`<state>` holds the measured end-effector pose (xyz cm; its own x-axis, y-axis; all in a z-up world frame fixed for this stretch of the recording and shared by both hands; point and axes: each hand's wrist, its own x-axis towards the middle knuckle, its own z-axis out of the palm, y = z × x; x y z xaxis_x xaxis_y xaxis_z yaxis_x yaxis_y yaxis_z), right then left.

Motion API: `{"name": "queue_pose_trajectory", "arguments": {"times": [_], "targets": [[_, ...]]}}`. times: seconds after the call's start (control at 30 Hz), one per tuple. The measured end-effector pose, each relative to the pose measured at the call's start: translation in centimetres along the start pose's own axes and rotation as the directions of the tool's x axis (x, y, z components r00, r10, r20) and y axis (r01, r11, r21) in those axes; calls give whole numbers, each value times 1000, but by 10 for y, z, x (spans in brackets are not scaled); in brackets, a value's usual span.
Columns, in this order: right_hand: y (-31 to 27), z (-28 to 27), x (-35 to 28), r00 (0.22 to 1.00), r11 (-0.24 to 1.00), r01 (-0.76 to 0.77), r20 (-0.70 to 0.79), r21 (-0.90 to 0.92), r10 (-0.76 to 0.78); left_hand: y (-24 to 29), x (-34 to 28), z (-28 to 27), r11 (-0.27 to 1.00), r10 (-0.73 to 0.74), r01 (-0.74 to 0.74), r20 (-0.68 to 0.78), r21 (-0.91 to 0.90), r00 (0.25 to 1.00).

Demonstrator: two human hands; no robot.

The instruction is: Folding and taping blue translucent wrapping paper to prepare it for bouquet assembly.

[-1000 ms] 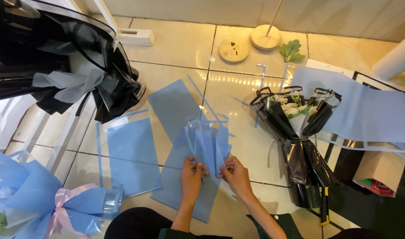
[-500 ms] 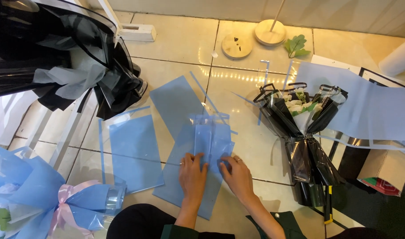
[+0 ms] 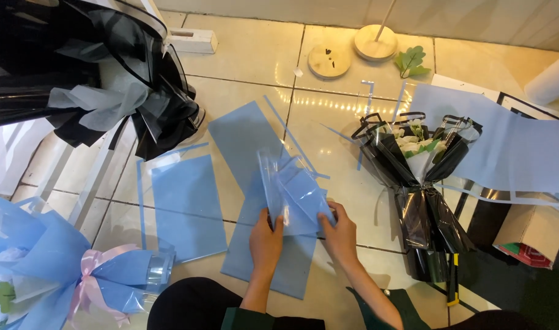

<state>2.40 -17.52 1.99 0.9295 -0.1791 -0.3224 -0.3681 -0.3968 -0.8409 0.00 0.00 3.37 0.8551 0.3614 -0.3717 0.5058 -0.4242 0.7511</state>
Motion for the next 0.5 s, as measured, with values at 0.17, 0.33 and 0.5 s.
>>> {"name": "queue_pose_trajectory", "arguments": {"times": [0.17,0.33,0.5], "targets": [[21,1,1,989,975,-135,-42,175,144,-6,-6,4,977,13,-6,30,-215,999],[32,8,-13,968,935,-202,-88,290,236,14,-36,-6,919,10,30,98,-393,995],[40,7,-38,945,905,-319,28,280,325,-17,-38,10,855,-54,139,180,-499,982]]}}
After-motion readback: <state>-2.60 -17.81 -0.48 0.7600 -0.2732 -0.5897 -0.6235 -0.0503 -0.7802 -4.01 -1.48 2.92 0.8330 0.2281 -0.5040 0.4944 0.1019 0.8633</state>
